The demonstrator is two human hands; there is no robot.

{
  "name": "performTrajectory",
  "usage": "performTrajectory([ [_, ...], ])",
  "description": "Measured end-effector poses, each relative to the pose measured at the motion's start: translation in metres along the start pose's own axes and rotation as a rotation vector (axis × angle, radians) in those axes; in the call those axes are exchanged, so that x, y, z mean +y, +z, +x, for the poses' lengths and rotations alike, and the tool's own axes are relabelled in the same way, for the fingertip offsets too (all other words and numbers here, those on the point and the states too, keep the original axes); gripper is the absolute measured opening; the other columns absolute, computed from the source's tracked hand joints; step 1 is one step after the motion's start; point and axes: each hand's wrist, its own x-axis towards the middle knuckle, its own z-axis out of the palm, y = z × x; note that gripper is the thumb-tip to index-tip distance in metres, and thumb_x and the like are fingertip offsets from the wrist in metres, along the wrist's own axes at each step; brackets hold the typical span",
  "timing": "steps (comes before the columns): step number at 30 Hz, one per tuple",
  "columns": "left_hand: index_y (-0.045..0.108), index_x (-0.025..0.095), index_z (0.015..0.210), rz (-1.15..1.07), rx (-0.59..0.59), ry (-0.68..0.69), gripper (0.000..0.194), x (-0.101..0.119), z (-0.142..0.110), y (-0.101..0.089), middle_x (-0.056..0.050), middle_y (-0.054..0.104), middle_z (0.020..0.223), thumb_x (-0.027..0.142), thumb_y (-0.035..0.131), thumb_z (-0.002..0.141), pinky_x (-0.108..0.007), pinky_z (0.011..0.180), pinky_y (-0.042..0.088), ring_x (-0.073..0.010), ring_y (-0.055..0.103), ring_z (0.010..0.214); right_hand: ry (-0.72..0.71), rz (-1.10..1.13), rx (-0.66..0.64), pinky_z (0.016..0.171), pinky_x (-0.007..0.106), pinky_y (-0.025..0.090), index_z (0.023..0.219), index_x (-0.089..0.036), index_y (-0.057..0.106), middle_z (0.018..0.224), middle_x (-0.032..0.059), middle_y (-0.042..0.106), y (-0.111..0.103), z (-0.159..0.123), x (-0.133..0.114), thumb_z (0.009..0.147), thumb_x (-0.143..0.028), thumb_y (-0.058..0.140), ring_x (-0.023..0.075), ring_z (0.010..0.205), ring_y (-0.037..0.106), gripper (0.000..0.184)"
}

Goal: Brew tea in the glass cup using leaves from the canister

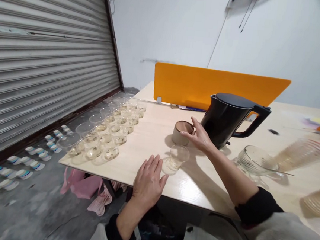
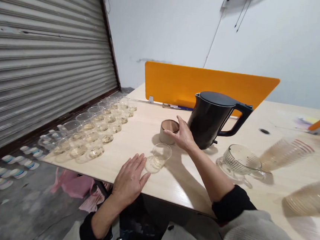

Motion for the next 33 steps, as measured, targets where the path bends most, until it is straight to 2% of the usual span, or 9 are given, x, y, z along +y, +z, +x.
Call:
performTrajectory([
  [5,0.052,0.013,0.146,-0.004,-0.022,-0.004,0.052,0.0,0.0,-0.001,-0.012,0.053,0.156,0.04,0.05,0.102,-0.049,0.12,0.04,-0.0301,0.045,0.147,-0.027,-0.047,-0.017,0.118,0.051,0.036,0.156,-0.016,0.041,0.152,0.022,0.049,0.016,0.013,0.008,0.071,-0.064,0.081,0.0374,0.141,0.047,0.106],
  [9,0.053,0.015,0.146,-0.007,-0.017,0.001,0.051,0.0,0.001,-0.001,-0.011,0.052,0.156,0.04,0.049,0.102,-0.05,0.119,0.04,-0.0307,0.046,0.146,-0.064,-0.022,0.019,0.116,0.049,0.039,0.154,-0.019,0.045,0.147,0.0186,0.053,0.025,0.014,0.015,0.073,-0.06,0.081,0.0346,0.138,0.05,0.098],
  [13,0.054,0.017,0.146,-0.01,-0.011,0.006,0.05,-0.002,0.001,0.0,-0.011,0.053,0.156,0.041,0.049,0.102,-0.05,0.119,0.041,-0.0303,0.046,0.146,-0.075,-0.028,0.09,0.113,0.048,0.043,0.147,-0.017,0.053,0.136,0.0179,0.059,0.029,0.016,0.018,0.073,-0.061,0.079,0.0347,0.132,0.054,0.089],
  [17,0.053,0.016,0.146,-0.015,-0.016,0.01,0.052,-0.003,0.001,0.0,-0.011,0.053,0.155,0.042,0.05,0.101,-0.05,0.119,0.041,-0.0302,0.046,0.146,-0.068,-0.023,0.2,0.112,0.051,0.043,0.144,-0.017,0.056,0.131,0.0176,0.061,0.02,0.022,0.014,0.075,-0.062,0.077,0.0359,0.127,0.057,0.085],
  [20,0.052,0.015,0.147,-0.03,-0.021,0.002,0.053,-0.003,0.002,0.0,-0.011,0.053,0.155,0.041,0.051,0.101,-0.05,0.119,0.041,-0.0306,0.046,0.146,-0.105,-0.043,0.277,0.114,0.05,0.042,0.145,-0.015,0.055,0.135,0.0182,0.058,0.0,0.018,0.001,0.076,-0.059,0.077,0.0353,0.129,0.055,0.084],
  [24,0.053,0.016,0.145,-0.093,0.014,-0.007,0.051,-0.005,0.0,-0.002,-0.011,0.055,0.154,0.041,0.052,0.101,-0.051,0.12,0.042,-0.031,0.046,0.146,-0.135,-0.096,0.381,0.116,0.053,0.04,0.146,-0.02,0.054,0.14,0.0151,0.056,-0.042,-0.015,-0.032,0.077,-0.055,0.079,0.0352,0.133,0.052,0.082],
  [28,0.053,0.018,0.143,-0.319,0.163,0.019,0.046,-0.01,-0.006,-0.015,-0.013,0.06,0.148,0.039,0.052,0.103,-0.047,0.118,0.045,-0.0261,0.049,0.144,-0.091,-0.097,0.347,0.111,0.057,0.045,0.149,-0.028,0.052,0.141,0.0112,0.057,-0.08,-0.078,-0.068,0.078,-0.056,0.079,0.0367,0.127,0.058,0.081],
  [30,0.051,0.019,0.144,-0.446,0.22,0.026,0.047,-0.008,-0.012,-0.025,-0.014,0.061,0.145,0.041,0.053,0.103,-0.045,0.117,0.047,-0.0249,0.052,0.141,-0.082,-0.075,0.281,0.109,0.057,0.048,0.149,-0.03,0.051,0.14,0.0105,0.059,-0.086,-0.113,-0.08,0.078,-0.058,0.079,0.0368,0.123,0.06,0.082],
  [33,0.048,0.021,0.146,-0.596,0.21,0.022,0.053,0.003,-0.023,-0.036,-0.015,0.06,0.144,0.045,0.057,0.1,-0.046,0.115,0.049,-0.0257,0.054,0.137,-0.087,-0.049,0.153,0.105,0.054,0.052,0.147,-0.031,0.051,0.137,0.0108,0.06,-0.075,-0.154,-0.09,0.08,-0.057,0.078,0.036,0.122,0.061,0.077],
])
